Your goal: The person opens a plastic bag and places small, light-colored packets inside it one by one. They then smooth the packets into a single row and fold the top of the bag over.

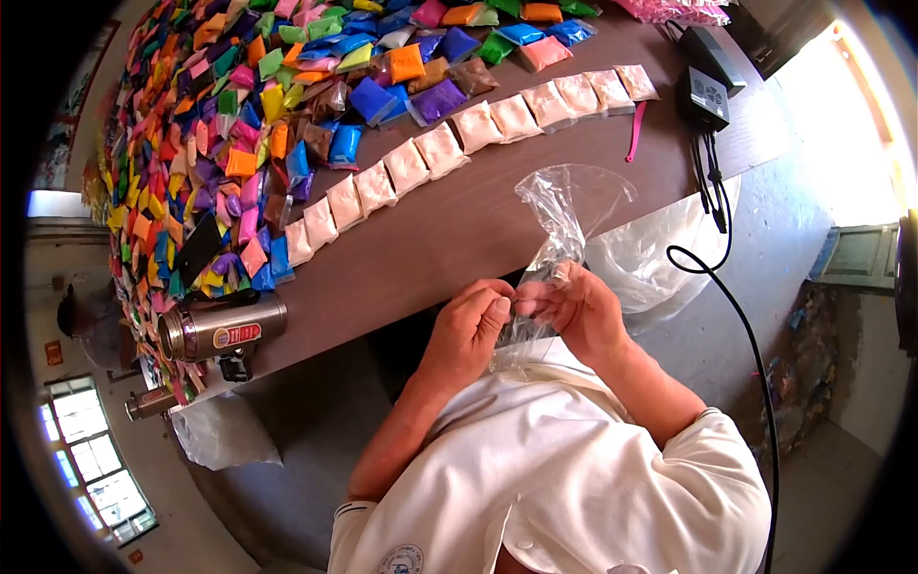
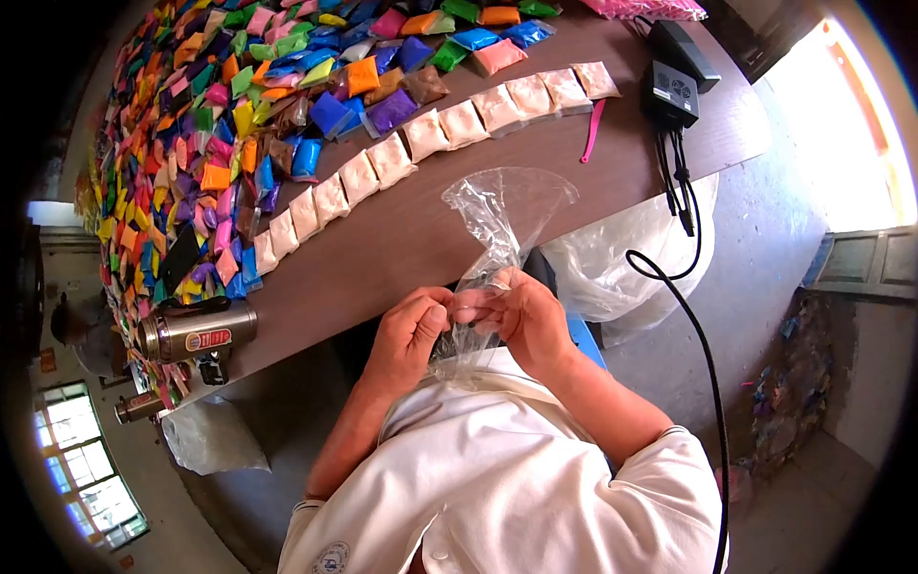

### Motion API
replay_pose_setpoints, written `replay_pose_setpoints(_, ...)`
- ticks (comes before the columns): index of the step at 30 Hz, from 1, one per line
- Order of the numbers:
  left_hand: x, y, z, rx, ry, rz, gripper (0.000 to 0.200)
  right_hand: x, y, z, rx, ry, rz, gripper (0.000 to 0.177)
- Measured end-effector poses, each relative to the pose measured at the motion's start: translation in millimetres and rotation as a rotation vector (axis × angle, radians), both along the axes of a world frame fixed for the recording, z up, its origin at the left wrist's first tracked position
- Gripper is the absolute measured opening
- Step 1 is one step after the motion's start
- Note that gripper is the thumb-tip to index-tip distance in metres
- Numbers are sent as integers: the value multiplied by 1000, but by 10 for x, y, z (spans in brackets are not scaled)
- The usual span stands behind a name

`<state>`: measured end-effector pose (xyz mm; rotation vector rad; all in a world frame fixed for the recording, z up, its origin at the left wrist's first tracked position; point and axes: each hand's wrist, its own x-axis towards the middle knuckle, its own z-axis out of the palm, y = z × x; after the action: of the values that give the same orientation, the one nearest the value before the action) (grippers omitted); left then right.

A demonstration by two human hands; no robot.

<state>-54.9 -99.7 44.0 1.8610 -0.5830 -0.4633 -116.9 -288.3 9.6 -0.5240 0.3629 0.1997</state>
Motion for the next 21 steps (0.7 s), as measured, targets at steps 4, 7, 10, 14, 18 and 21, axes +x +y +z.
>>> replay_pose_setpoints(4, -3, 71, -34, -20, 61, 18, 28, -1, 0, -20, -22, 22, 23, 24)
replay_pose_setpoints(7, 0, 108, -75, -33, 32, 10, 29, 3, -16, -24, 46, -4, 20, 23)
replay_pose_setpoints(10, -2, 117, -51, -54, 8, 40, 28, 9, -19, -14, 71, 7, 33, 23)
replay_pose_setpoints(14, 18, 103, -42, -94, 23, 81, 28, 6, 1, 51, 13, 16, 41, 18)
replay_pose_setpoints(18, 52, 33, -4, -82, -3, 38, 26, -6, 38, 101, -36, -5, 2, 20)
replay_pose_setpoints(21, 49, 4, -15, -62, -26, 17, 25, -21, 39, 19, -92, -56, 0, 17)
